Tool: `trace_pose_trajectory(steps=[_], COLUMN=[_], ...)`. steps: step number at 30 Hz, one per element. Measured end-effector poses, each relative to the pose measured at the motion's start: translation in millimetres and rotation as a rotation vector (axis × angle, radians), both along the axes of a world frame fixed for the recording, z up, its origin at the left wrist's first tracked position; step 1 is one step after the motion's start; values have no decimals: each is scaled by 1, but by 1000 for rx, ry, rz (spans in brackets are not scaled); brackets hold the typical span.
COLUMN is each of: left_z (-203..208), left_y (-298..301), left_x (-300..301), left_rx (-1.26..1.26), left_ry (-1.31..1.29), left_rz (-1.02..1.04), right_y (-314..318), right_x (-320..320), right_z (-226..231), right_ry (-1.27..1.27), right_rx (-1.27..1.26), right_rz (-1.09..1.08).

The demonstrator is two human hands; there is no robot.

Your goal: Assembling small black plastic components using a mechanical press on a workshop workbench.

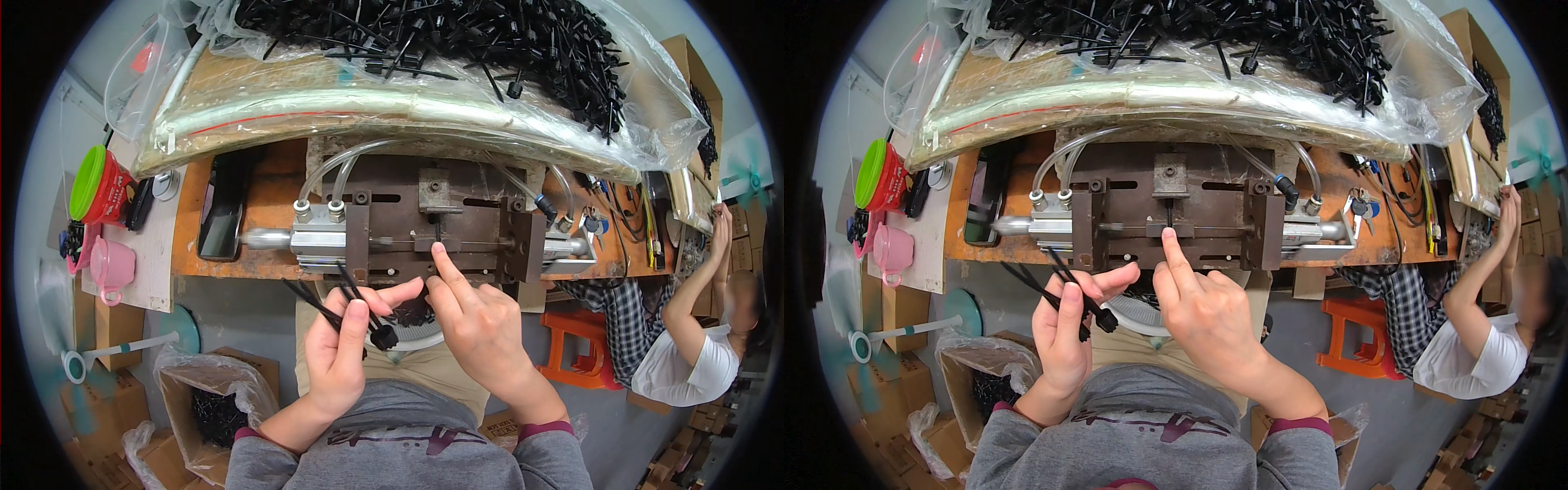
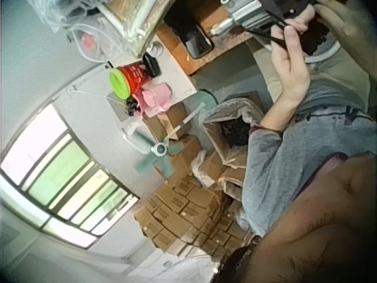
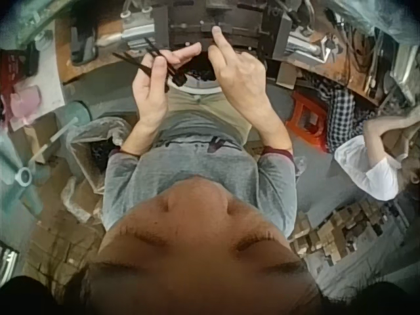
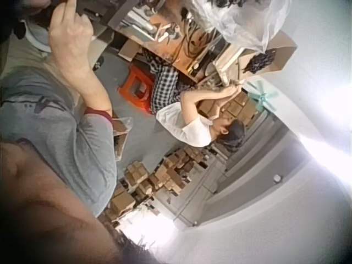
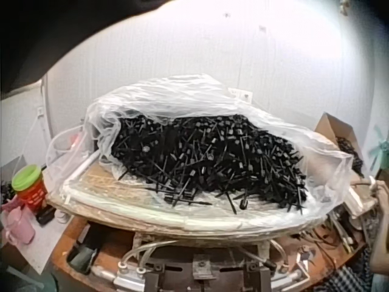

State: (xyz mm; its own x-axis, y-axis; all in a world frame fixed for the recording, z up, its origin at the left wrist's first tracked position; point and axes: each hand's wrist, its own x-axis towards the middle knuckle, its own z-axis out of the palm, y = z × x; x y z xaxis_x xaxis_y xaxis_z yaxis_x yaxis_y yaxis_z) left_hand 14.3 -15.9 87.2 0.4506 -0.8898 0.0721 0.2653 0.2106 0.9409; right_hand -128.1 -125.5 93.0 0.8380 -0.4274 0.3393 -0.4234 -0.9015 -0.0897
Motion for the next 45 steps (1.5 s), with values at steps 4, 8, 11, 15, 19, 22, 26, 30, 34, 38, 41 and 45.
trace_pose_trajectory(steps=[4,8,11,15,19,22,26,30,34,38,41,45], left_z=[0,-2,-4,-8,-8,-9,-7,-4,-6,-6,-5,-3], left_y=[-1,-3,-3,-3,-1,3,3,0,-2,-6,-7,-6], left_x=[-1,-4,-8,-5,-1,1,-2,-1,-1,1,-2,-12], left_rx=[5,43,43,110,60,33,-18,16,-58,-146,-146,-60], left_ry=[-41,33,120,-24,-52,19,172,188,164,160,267,324], left_rz=[-11,-117,-238,-157,-58,-80,-78,-64,-78,-90,-150,-261], right_y=[2,14,17,10,6,8,-1,-1,0,1,11,13], right_x=[-8,-11,-10,-20,-17,-13,-7,-2,-3,-6,-6,-11], right_z=[6,21,20,10,0,-9,-8,-3,0,5,17,9], right_ry=[-252,-395,-374,-412,-303,-163,-92,-57,-23,-223,-370,-401], right_rx=[223,379,410,338,323,326,163,94,95,198,237,293], right_rz=[91,321,341,199,-3,4,40,41,21,102,260,373])
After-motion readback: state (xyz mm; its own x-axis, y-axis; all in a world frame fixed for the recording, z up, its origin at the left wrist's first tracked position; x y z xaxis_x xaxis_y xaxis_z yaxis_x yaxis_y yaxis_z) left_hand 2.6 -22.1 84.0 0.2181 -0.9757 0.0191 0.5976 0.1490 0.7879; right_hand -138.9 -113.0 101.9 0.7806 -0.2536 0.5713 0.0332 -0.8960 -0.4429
